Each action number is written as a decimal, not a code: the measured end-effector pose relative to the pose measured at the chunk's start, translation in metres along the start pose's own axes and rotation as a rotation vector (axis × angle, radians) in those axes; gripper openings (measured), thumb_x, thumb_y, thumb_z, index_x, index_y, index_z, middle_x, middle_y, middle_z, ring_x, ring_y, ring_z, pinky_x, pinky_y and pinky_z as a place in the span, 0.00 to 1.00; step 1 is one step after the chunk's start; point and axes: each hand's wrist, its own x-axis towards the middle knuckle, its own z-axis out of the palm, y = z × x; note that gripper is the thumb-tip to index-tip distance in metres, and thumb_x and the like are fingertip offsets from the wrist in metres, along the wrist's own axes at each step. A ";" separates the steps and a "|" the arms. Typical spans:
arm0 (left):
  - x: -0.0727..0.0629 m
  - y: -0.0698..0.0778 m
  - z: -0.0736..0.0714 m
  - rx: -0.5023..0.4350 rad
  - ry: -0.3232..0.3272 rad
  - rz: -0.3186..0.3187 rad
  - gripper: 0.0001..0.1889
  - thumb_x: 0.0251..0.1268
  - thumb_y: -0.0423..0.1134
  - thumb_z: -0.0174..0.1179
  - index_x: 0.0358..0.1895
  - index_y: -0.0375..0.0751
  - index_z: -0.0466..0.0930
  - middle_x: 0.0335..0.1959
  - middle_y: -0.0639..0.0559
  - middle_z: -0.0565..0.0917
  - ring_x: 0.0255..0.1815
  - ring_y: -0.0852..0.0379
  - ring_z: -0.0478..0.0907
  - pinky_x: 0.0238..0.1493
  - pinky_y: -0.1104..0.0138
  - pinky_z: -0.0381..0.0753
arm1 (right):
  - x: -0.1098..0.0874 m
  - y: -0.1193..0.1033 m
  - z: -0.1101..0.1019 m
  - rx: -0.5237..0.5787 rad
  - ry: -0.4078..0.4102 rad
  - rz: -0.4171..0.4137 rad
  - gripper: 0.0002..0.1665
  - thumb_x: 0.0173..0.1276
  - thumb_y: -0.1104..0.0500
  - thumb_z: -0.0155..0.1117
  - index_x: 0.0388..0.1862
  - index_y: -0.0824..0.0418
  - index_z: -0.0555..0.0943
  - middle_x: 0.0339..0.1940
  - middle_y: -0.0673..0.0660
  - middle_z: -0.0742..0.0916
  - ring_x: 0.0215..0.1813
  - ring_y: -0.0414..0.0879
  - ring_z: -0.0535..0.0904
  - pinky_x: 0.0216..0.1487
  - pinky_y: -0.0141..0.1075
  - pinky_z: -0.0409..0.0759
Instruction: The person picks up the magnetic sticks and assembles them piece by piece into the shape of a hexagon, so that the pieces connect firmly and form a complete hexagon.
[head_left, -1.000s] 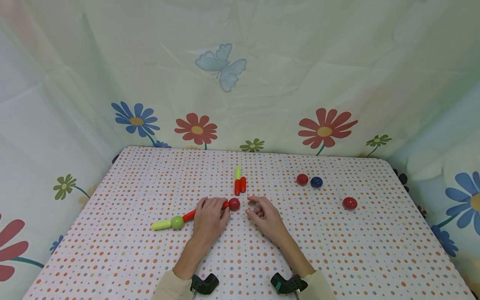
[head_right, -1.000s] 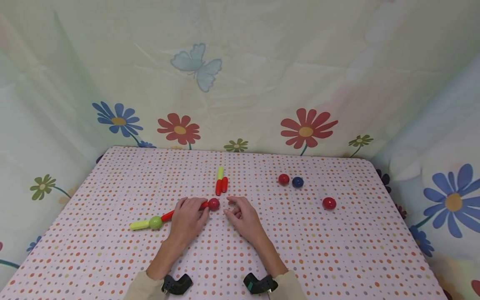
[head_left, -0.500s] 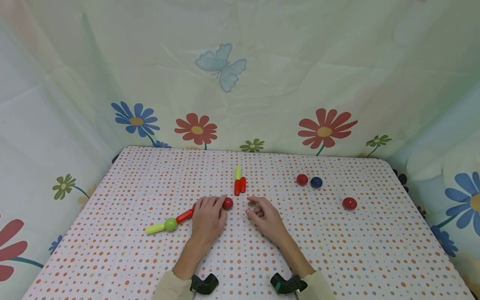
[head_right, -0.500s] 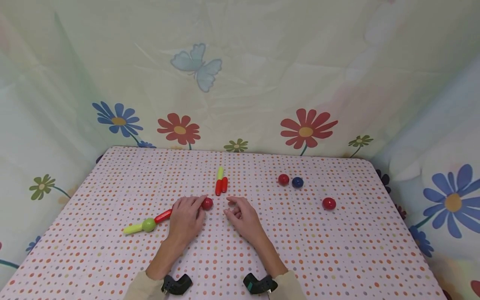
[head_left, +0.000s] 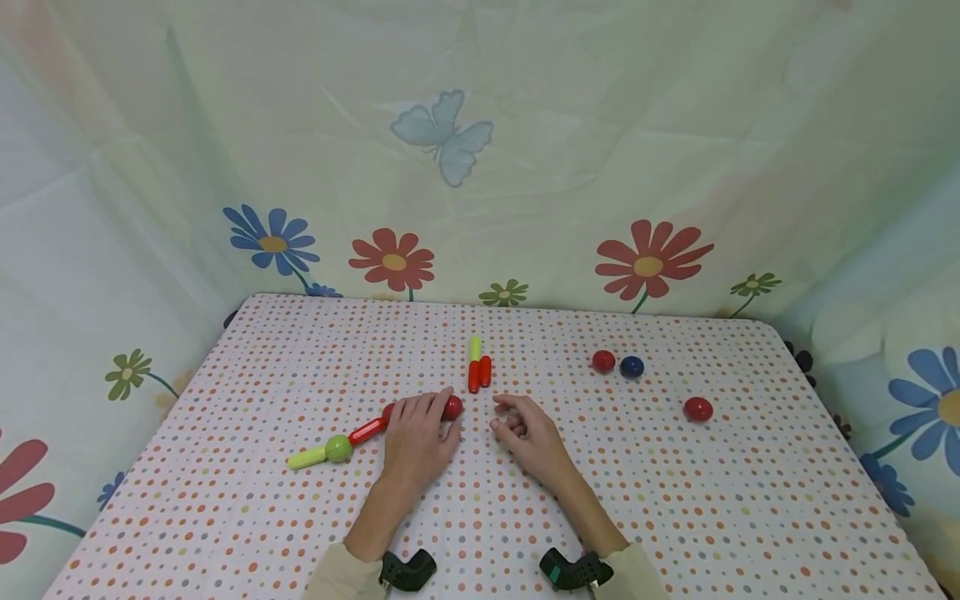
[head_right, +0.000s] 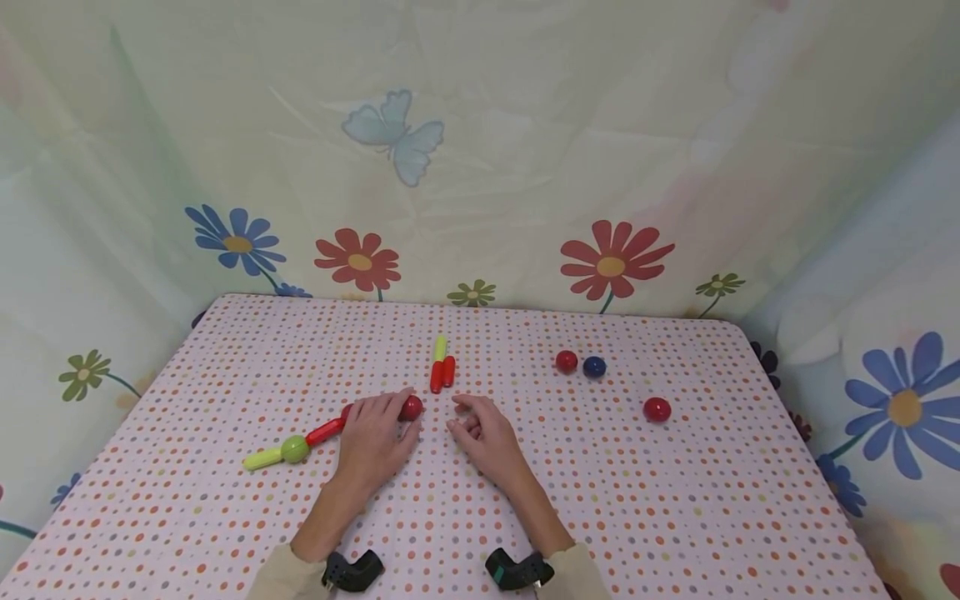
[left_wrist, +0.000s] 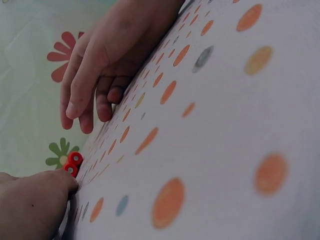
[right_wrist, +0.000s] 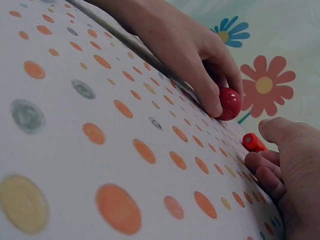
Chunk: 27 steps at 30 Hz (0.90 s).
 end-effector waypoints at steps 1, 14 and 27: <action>0.000 0.000 -0.001 0.002 -0.008 -0.002 0.24 0.62 0.49 0.62 0.61 0.48 0.75 0.52 0.51 0.84 0.55 0.52 0.79 0.59 0.56 0.74 | 0.000 0.000 0.000 0.003 -0.001 -0.003 0.22 0.67 0.57 0.64 0.61 0.53 0.76 0.49 0.52 0.84 0.34 0.36 0.77 0.37 0.26 0.78; 0.000 0.002 -0.001 -0.075 -0.055 0.023 0.25 0.66 0.46 0.61 0.63 0.41 0.72 0.56 0.48 0.81 0.59 0.51 0.77 0.65 0.56 0.73 | 0.048 0.001 0.013 -0.076 0.129 -0.119 0.23 0.65 0.60 0.64 0.59 0.58 0.76 0.57 0.57 0.79 0.53 0.49 0.77 0.51 0.41 0.79; 0.000 0.000 0.003 -0.051 -0.067 0.016 0.25 0.67 0.47 0.60 0.64 0.44 0.71 0.56 0.49 0.81 0.59 0.52 0.76 0.65 0.57 0.73 | 0.066 0.003 0.019 -0.252 0.074 -0.038 0.24 0.59 0.60 0.63 0.57 0.56 0.79 0.63 0.59 0.77 0.65 0.56 0.71 0.66 0.52 0.71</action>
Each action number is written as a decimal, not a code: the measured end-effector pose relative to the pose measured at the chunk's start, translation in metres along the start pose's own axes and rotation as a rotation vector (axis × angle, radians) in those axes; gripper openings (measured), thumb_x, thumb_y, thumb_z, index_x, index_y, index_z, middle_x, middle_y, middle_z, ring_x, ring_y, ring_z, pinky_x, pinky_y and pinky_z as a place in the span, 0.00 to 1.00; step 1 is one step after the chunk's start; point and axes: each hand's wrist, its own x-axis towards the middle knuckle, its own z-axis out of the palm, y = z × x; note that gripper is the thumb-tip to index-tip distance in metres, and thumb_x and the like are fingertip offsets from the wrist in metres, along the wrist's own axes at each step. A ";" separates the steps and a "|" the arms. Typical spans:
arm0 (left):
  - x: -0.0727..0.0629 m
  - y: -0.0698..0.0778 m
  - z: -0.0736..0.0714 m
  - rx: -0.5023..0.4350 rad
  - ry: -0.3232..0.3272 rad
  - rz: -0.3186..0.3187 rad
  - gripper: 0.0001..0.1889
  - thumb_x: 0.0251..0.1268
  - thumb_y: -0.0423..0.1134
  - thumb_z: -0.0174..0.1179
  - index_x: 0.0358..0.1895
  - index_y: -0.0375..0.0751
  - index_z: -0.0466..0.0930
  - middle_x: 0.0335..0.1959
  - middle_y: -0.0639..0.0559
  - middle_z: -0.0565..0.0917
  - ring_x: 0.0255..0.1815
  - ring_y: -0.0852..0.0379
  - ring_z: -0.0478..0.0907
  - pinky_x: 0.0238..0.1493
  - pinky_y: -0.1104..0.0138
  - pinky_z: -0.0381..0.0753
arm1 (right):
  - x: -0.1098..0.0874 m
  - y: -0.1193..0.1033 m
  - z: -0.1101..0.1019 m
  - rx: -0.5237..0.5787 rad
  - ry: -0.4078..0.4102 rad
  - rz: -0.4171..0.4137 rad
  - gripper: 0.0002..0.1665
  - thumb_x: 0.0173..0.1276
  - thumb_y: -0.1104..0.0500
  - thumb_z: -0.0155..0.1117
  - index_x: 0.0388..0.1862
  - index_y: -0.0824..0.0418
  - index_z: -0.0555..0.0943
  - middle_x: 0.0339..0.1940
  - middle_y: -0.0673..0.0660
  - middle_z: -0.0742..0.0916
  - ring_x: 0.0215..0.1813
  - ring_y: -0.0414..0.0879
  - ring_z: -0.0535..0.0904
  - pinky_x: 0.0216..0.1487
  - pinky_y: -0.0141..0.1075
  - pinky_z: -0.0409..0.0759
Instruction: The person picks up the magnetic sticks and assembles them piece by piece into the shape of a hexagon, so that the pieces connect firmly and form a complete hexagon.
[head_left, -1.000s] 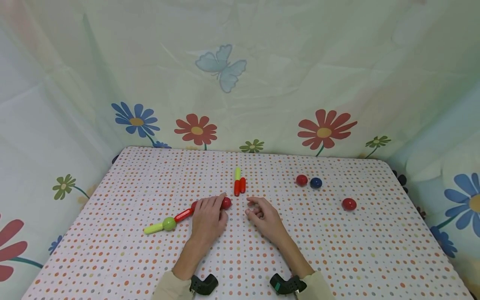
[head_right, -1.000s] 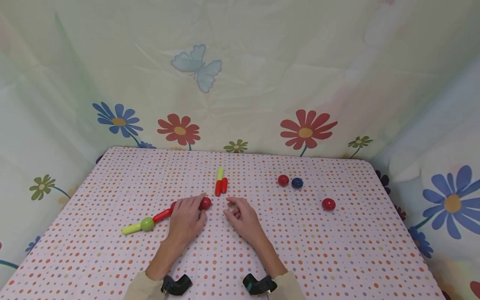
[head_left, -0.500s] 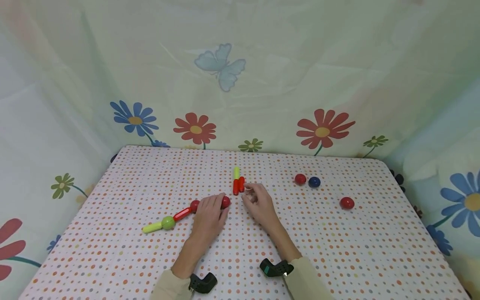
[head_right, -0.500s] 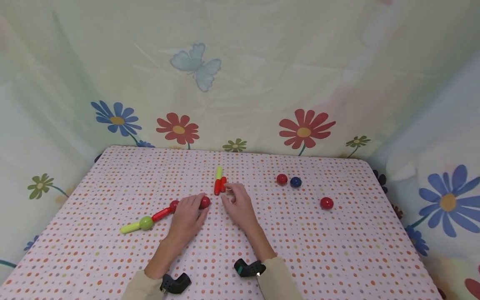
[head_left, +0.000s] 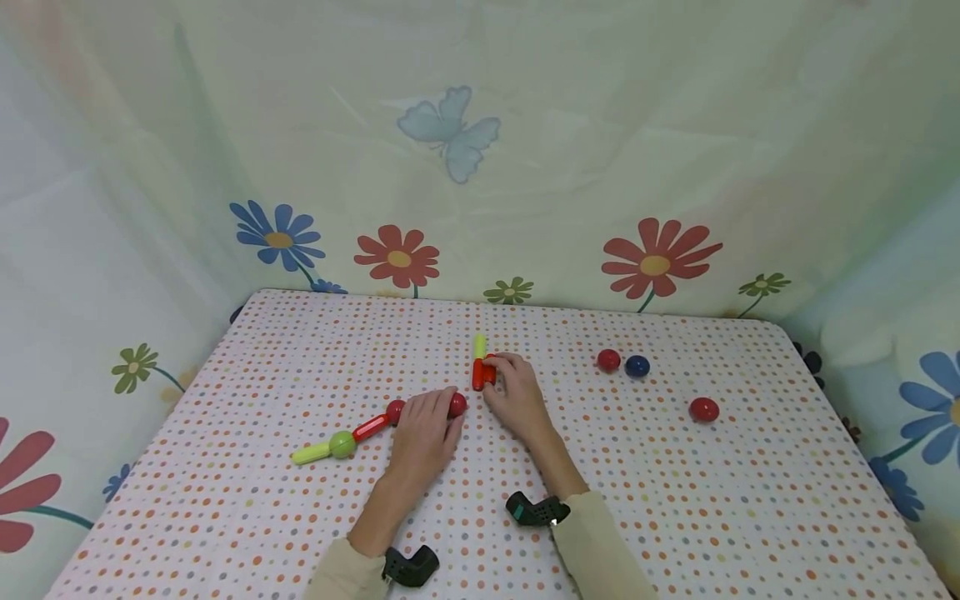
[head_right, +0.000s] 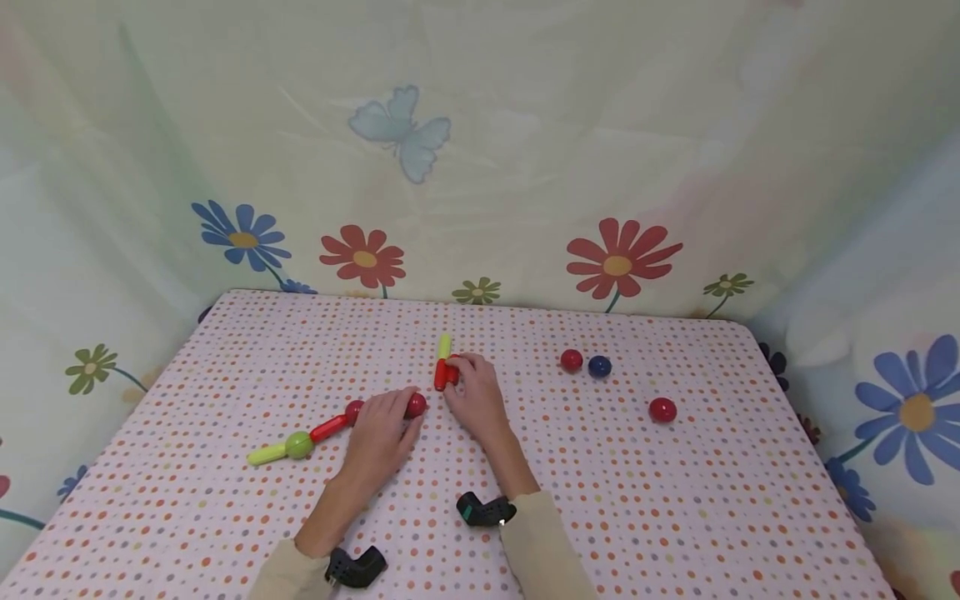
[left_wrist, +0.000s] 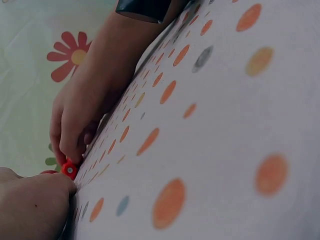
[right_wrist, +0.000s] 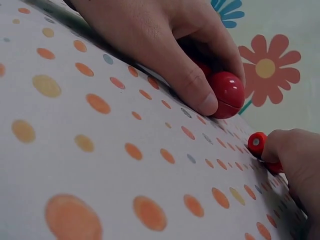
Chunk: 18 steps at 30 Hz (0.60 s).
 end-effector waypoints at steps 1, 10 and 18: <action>0.000 0.000 0.000 -0.001 -0.001 -0.001 0.25 0.67 0.47 0.60 0.64 0.44 0.71 0.56 0.49 0.81 0.59 0.51 0.76 0.65 0.57 0.73 | 0.000 0.000 -0.001 -0.002 0.002 0.006 0.24 0.59 0.60 0.64 0.56 0.56 0.79 0.63 0.59 0.77 0.64 0.56 0.71 0.65 0.51 0.72; 0.000 0.001 0.000 0.003 -0.009 -0.008 0.24 0.67 0.47 0.60 0.64 0.43 0.72 0.56 0.48 0.81 0.59 0.51 0.76 0.65 0.57 0.72 | -0.003 -0.002 -0.002 0.020 0.082 0.031 0.18 0.63 0.60 0.67 0.52 0.60 0.78 0.56 0.60 0.81 0.60 0.55 0.75 0.62 0.50 0.74; 0.000 0.001 0.000 0.003 -0.011 -0.009 0.24 0.68 0.47 0.59 0.64 0.44 0.71 0.56 0.48 0.81 0.59 0.51 0.76 0.65 0.57 0.72 | -0.006 -0.001 -0.002 0.099 0.173 0.082 0.16 0.64 0.68 0.60 0.51 0.64 0.78 0.49 0.60 0.84 0.50 0.52 0.79 0.53 0.44 0.78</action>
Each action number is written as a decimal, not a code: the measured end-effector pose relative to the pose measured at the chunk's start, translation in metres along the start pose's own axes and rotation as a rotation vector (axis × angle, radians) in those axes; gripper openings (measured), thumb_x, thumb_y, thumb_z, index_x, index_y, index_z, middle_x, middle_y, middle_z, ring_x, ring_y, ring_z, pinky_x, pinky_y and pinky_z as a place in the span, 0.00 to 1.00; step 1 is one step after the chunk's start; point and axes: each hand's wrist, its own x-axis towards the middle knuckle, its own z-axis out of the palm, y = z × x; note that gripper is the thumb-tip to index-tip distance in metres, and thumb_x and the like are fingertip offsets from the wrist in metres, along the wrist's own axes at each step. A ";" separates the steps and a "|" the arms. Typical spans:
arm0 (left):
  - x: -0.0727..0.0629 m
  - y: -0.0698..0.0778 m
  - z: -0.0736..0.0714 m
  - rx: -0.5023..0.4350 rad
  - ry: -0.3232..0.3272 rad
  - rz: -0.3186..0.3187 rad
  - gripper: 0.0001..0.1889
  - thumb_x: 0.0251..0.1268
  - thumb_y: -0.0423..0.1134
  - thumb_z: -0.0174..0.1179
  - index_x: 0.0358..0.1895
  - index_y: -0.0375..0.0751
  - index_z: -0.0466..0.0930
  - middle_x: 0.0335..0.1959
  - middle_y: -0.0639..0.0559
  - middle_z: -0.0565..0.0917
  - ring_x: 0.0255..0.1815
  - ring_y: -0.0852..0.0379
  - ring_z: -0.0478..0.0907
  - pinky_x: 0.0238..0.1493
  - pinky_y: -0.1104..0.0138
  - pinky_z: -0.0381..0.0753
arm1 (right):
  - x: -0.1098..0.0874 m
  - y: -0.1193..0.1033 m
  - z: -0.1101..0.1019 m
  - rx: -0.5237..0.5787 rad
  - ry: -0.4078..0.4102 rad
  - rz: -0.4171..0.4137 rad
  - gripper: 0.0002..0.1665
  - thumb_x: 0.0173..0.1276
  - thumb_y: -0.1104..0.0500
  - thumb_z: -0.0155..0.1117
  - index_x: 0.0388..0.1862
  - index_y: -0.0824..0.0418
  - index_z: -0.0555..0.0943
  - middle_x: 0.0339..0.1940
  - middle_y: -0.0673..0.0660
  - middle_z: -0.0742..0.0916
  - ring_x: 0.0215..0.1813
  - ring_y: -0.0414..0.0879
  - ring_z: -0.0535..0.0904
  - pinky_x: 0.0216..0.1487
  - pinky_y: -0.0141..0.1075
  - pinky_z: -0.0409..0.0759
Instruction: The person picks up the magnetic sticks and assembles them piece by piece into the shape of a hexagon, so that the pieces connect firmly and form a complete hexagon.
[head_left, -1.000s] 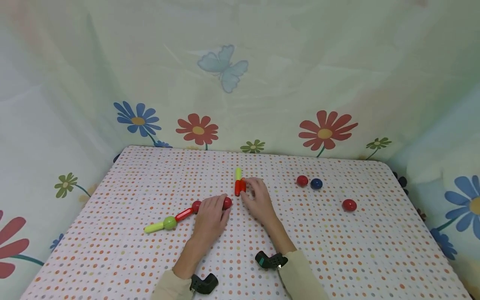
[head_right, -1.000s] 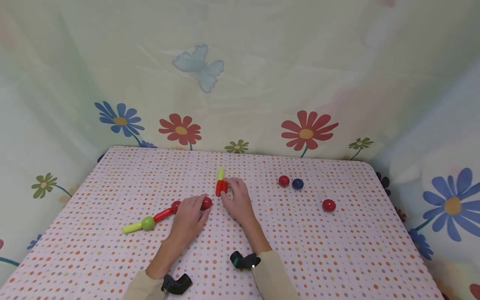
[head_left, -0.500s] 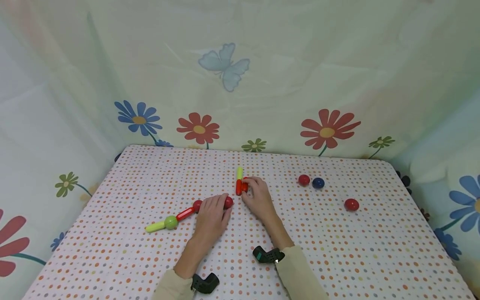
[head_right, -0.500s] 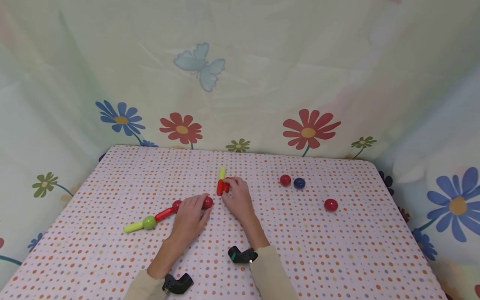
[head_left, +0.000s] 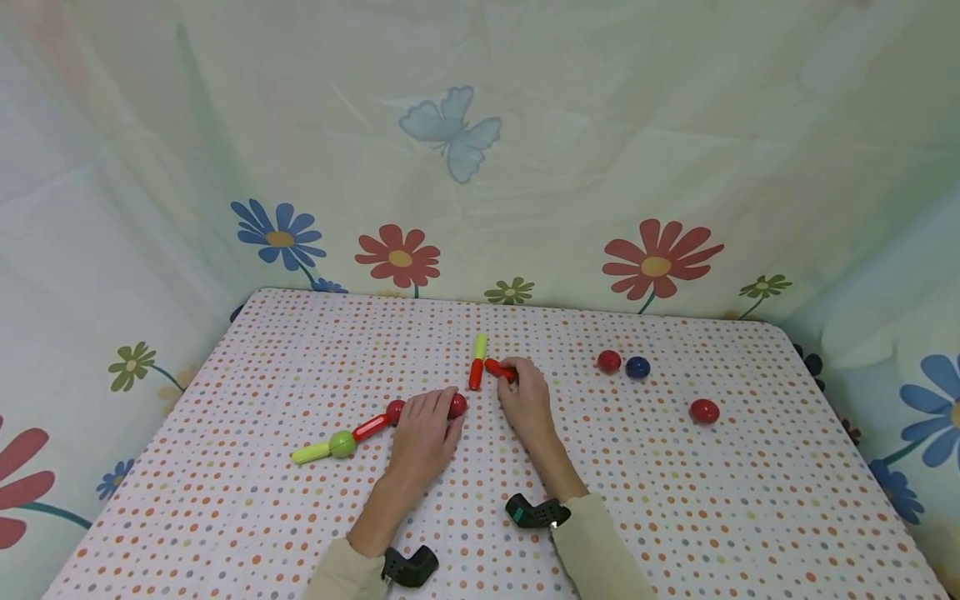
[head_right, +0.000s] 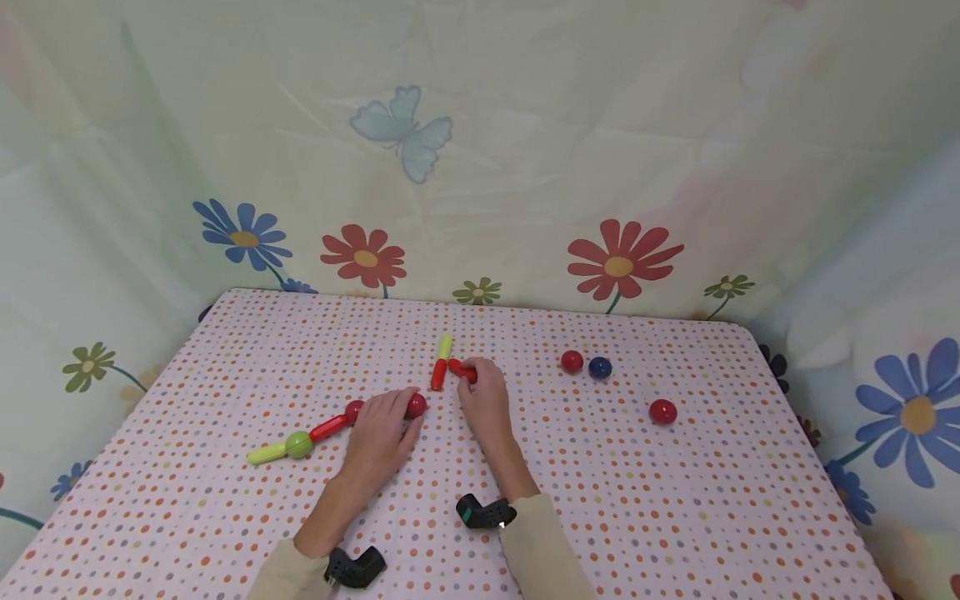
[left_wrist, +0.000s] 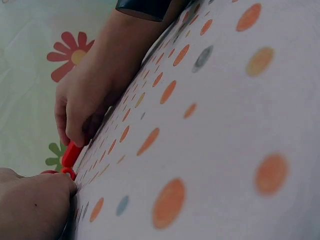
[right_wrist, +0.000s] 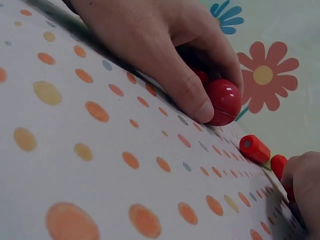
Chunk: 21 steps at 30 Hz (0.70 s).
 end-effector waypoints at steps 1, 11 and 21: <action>0.000 0.000 0.000 0.000 -0.002 -0.001 0.24 0.68 0.47 0.59 0.64 0.44 0.71 0.56 0.48 0.81 0.59 0.51 0.76 0.65 0.57 0.72 | 0.000 0.000 0.000 0.020 0.010 0.007 0.16 0.64 0.68 0.59 0.51 0.63 0.78 0.50 0.60 0.84 0.49 0.51 0.79 0.52 0.43 0.79; 0.001 0.001 0.000 0.000 -0.007 -0.008 0.24 0.67 0.48 0.59 0.64 0.45 0.71 0.57 0.49 0.80 0.60 0.51 0.76 0.66 0.57 0.72 | -0.004 -0.004 -0.005 0.300 -0.053 0.111 0.15 0.65 0.62 0.59 0.50 0.55 0.83 0.50 0.54 0.84 0.49 0.45 0.79 0.48 0.31 0.76; 0.000 -0.001 0.001 0.001 -0.006 0.001 0.26 0.67 0.48 0.59 0.65 0.44 0.70 0.58 0.49 0.80 0.60 0.51 0.76 0.66 0.57 0.71 | -0.009 -0.007 -0.004 0.463 -0.251 0.091 0.11 0.66 0.63 0.61 0.47 0.59 0.79 0.54 0.57 0.81 0.53 0.47 0.77 0.46 0.24 0.75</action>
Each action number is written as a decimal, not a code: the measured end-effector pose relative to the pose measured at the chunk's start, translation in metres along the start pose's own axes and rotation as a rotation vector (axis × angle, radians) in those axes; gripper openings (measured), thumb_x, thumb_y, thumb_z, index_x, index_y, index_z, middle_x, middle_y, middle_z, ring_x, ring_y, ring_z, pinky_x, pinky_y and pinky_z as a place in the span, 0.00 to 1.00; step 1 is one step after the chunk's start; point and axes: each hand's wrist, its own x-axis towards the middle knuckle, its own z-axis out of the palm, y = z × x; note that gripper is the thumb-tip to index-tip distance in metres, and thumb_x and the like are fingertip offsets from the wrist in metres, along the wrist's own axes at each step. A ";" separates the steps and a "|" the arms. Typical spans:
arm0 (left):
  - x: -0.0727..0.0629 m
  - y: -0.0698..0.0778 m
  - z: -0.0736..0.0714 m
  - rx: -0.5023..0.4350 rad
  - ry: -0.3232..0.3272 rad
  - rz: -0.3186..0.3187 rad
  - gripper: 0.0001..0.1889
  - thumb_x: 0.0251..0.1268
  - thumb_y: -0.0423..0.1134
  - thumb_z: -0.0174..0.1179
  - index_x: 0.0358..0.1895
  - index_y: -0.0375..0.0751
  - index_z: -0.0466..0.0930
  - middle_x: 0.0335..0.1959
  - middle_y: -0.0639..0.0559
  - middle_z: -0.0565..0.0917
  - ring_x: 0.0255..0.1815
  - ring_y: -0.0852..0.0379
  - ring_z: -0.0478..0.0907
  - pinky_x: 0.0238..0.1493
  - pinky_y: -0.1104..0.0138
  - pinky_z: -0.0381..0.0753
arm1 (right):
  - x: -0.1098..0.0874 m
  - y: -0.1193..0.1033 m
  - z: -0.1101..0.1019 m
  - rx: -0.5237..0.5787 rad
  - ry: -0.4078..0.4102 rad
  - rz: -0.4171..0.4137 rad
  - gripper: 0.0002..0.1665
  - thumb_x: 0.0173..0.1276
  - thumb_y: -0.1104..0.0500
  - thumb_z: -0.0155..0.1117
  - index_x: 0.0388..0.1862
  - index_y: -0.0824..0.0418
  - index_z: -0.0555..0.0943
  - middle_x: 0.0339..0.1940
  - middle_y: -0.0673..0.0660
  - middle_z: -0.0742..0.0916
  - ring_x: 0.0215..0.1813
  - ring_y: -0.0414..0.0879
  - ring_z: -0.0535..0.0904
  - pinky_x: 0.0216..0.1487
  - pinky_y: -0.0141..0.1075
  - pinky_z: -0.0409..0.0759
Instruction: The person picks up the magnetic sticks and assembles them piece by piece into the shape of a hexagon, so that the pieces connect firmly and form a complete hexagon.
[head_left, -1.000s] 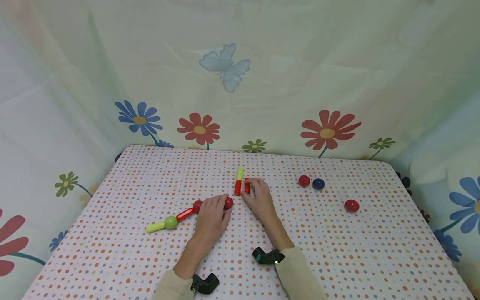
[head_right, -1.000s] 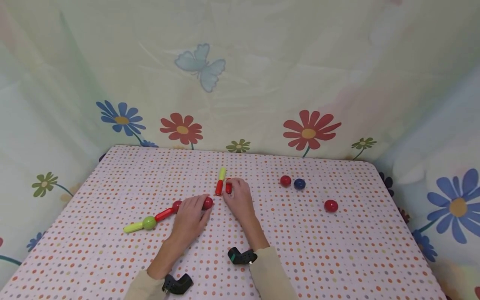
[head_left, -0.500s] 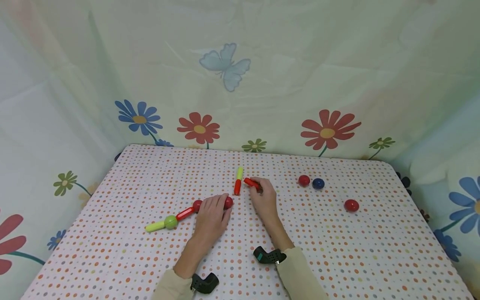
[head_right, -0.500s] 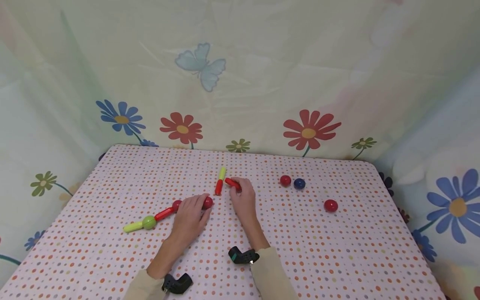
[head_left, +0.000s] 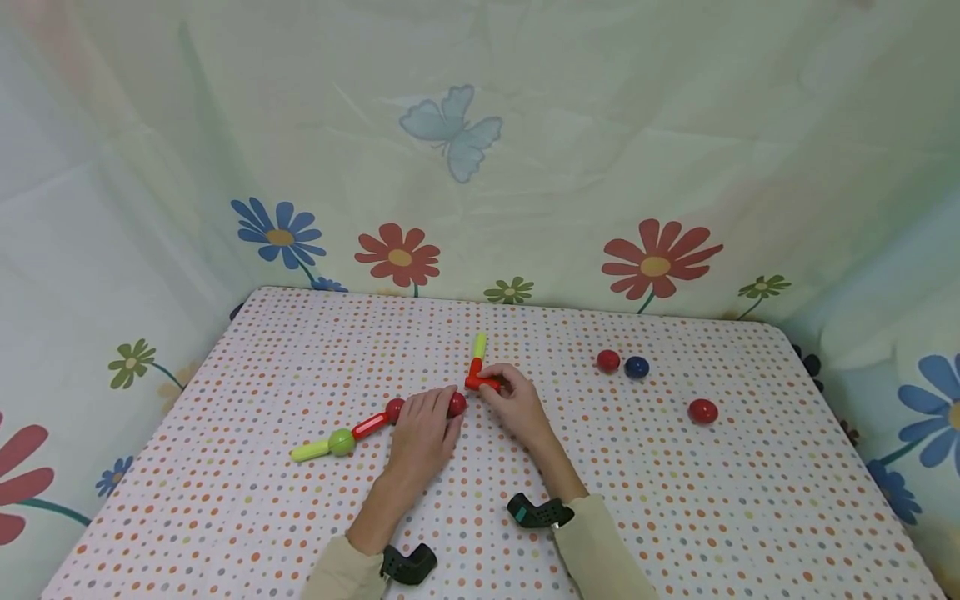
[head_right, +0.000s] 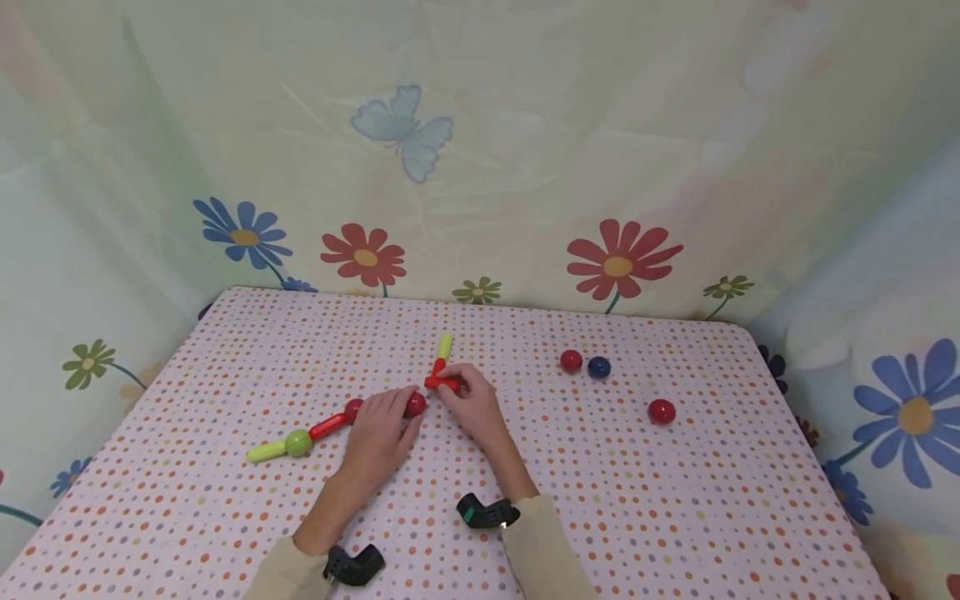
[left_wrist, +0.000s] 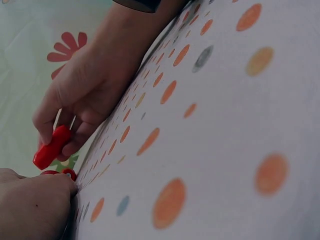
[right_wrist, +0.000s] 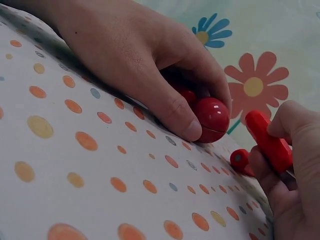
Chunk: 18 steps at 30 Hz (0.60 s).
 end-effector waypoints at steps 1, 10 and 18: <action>0.000 0.000 0.000 -0.001 0.000 0.001 0.25 0.67 0.48 0.59 0.65 0.45 0.70 0.57 0.49 0.80 0.60 0.51 0.76 0.66 0.57 0.71 | 0.000 0.000 0.000 -0.003 0.001 0.003 0.11 0.65 0.65 0.61 0.46 0.60 0.79 0.54 0.58 0.82 0.52 0.47 0.77 0.46 0.24 0.75; 0.001 0.001 0.000 -0.001 0.007 0.006 0.25 0.68 0.48 0.59 0.66 0.45 0.70 0.58 0.49 0.80 0.60 0.51 0.75 0.66 0.57 0.71 | 0.001 -0.001 -0.001 -0.063 0.006 0.017 0.12 0.60 0.69 0.58 0.42 0.60 0.79 0.46 0.58 0.82 0.40 0.45 0.73 0.35 0.26 0.71; 0.001 0.000 0.000 -0.009 0.008 0.000 0.26 0.67 0.47 0.60 0.65 0.44 0.70 0.57 0.48 0.80 0.60 0.51 0.76 0.66 0.57 0.71 | 0.000 -0.004 0.002 -0.131 0.003 0.004 0.12 0.56 0.68 0.56 0.39 0.60 0.78 0.42 0.58 0.82 0.32 0.44 0.69 0.31 0.27 0.67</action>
